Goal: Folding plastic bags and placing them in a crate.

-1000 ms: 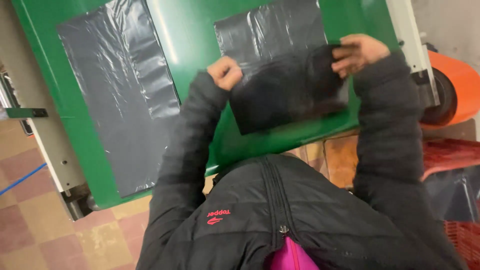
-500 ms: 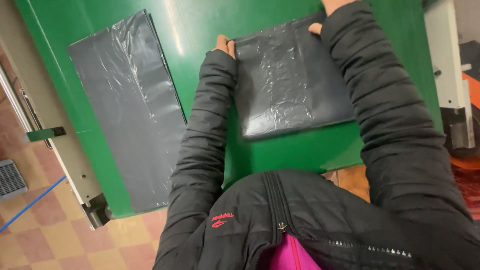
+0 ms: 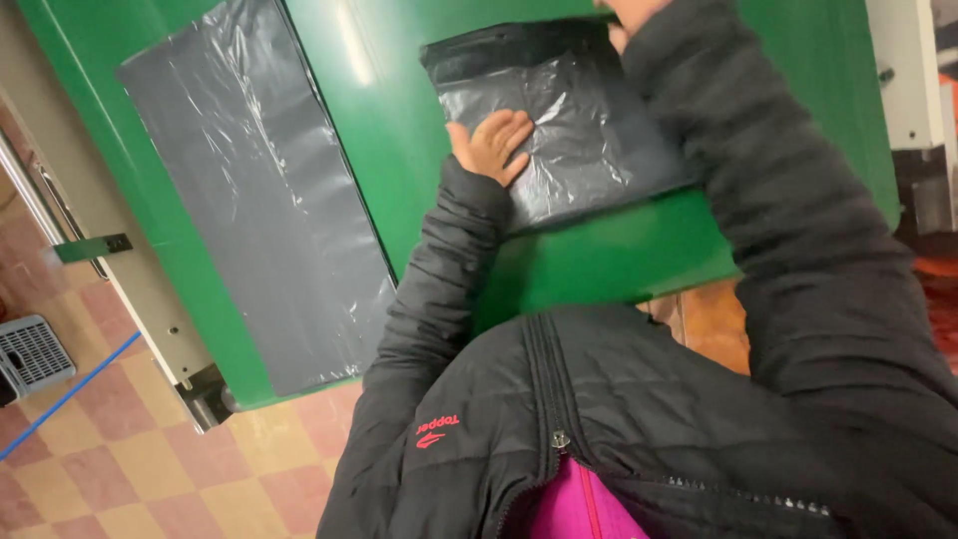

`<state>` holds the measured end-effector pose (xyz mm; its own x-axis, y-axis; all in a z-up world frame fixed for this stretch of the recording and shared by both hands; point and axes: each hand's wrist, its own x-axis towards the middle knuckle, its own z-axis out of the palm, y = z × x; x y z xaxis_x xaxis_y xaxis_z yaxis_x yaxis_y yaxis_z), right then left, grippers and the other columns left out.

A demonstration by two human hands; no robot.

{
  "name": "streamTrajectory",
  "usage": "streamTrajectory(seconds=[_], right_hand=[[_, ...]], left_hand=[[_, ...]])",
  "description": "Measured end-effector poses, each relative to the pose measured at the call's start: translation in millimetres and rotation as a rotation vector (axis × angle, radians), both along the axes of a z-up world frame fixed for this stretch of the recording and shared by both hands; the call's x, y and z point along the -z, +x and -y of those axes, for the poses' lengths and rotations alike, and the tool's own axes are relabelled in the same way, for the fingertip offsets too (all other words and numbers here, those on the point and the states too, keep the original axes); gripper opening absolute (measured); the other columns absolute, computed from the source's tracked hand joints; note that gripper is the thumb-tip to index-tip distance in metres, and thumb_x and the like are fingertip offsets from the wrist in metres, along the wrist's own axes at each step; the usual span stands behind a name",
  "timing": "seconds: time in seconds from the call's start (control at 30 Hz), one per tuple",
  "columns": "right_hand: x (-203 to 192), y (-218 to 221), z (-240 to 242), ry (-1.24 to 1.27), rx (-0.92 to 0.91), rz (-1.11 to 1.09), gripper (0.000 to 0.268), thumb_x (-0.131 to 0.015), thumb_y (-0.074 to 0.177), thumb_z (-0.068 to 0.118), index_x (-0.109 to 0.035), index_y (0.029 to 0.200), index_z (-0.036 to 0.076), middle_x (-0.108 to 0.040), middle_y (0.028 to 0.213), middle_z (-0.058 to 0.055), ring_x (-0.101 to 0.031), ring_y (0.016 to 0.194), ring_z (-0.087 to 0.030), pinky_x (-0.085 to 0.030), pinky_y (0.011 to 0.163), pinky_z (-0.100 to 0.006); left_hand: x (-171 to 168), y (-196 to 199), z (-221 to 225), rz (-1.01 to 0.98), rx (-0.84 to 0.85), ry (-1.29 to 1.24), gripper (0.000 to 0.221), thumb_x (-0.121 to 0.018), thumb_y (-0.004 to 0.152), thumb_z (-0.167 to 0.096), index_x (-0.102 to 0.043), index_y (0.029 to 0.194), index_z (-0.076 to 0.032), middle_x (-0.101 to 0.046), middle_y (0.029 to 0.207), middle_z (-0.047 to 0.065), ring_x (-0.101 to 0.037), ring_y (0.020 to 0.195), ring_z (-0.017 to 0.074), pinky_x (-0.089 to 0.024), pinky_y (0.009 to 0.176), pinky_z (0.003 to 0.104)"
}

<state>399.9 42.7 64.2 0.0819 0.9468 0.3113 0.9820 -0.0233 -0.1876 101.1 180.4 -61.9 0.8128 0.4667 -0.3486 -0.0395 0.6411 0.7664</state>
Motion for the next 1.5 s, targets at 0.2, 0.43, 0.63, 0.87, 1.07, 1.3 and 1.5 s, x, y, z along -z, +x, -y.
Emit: streamTrajectory(seconds=[0.2, 0.43, 0.63, 0.87, 1.07, 1.3, 1.5], right_hand=[[-5, -73, 100, 0.202, -0.044, 0.145, 0.020, -0.077, 0.082, 0.009, -0.070, 0.100, 0.013, -0.067, 0.096, -0.002, -0.064, 0.097, -0.026, -0.046, 0.092, -0.044], [37, -100, 143, 0.203, 0.018, 0.062, 0.024, -0.074, 0.080, 0.004, -0.069, 0.102, 0.011, -0.070, 0.111, -0.001, -0.066, 0.113, -0.025, -0.048, 0.099, -0.043], [57, -92, 144, 0.214, 0.016, 0.040, 0.023, -0.072, 0.080, 0.002, -0.066, 0.101, 0.008, -0.068, 0.117, -0.008, -0.064, 0.119, -0.030, -0.049, 0.102, -0.046], [-10, -164, 97, -0.303, 0.002, -0.097, 0.019, -0.059, 0.089, 0.012, -0.065, 0.102, 0.000, -0.064, 0.115, -0.020, -0.056, 0.120, -0.040, -0.047, 0.097, -0.049], [90, -199, 123, 0.105, -0.084, -0.126, 0.049, -0.063, 0.086, 0.015, -0.062, 0.131, -0.003, -0.060, 0.140, -0.023, -0.050, 0.138, -0.039, -0.038, 0.117, -0.052], [126, -162, 183, -0.089, -0.284, -0.655, 0.053, -0.048, 0.091, 0.001, -0.056, 0.143, 0.001, -0.060, 0.146, -0.023, -0.050, 0.141, -0.039, -0.041, 0.116, -0.048], [172, -122, 193, 0.075, 0.473, -1.891, 0.035, -0.044, 0.120, 0.018, -0.054, 0.149, 0.001, -0.064, 0.110, -0.010, -0.042, 0.070, -0.015, -0.037, 0.063, -0.035]], left_hand=[[38, -34, -10, 0.407, -0.020, -0.558, 0.114, -0.017, 0.084, -0.093, -0.040, 0.154, -0.006, -0.043, 0.160, 0.013, -0.043, 0.147, 0.0300, -0.035, 0.121, 0.047], [83, -71, -18, 0.207, 0.006, 0.272, 0.085, -0.038, 0.098, -0.064, -0.049, 0.150, 0.002, -0.052, 0.153, 0.019, -0.049, 0.141, 0.0353, -0.037, 0.123, 0.045], [-82, -85, 73, -0.339, -0.095, 1.564, 0.060, -0.075, 0.081, -0.027, -0.055, 0.128, 0.005, -0.058, 0.128, 0.022, -0.053, 0.120, 0.0413, -0.043, 0.104, 0.047], [-122, -74, 96, -0.462, 0.308, 1.996, 0.025, -0.073, 0.090, -0.023, -0.064, 0.109, -0.008, -0.062, 0.108, 0.008, -0.058, 0.105, 0.0302, -0.049, 0.083, 0.044], [-89, -46, 100, -0.142, 0.540, 1.919, 0.011, -0.069, 0.090, -0.023, -0.064, 0.094, -0.013, -0.065, 0.097, 0.006, -0.059, 0.090, 0.0300, -0.049, 0.075, 0.043], [100, 62, 16, -0.088, 1.200, 0.798, 0.040, -0.065, 0.099, -0.033, -0.058, 0.081, 0.001, -0.048, 0.076, 0.020, -0.048, 0.073, 0.0384, -0.046, 0.077, 0.043], [-32, 42, 54, -0.247, 0.370, 1.418, 0.046, -0.062, 0.098, -0.049, -0.070, 0.106, -0.004, -0.071, 0.094, 0.020, -0.067, 0.082, 0.0416, -0.052, 0.077, 0.051]])
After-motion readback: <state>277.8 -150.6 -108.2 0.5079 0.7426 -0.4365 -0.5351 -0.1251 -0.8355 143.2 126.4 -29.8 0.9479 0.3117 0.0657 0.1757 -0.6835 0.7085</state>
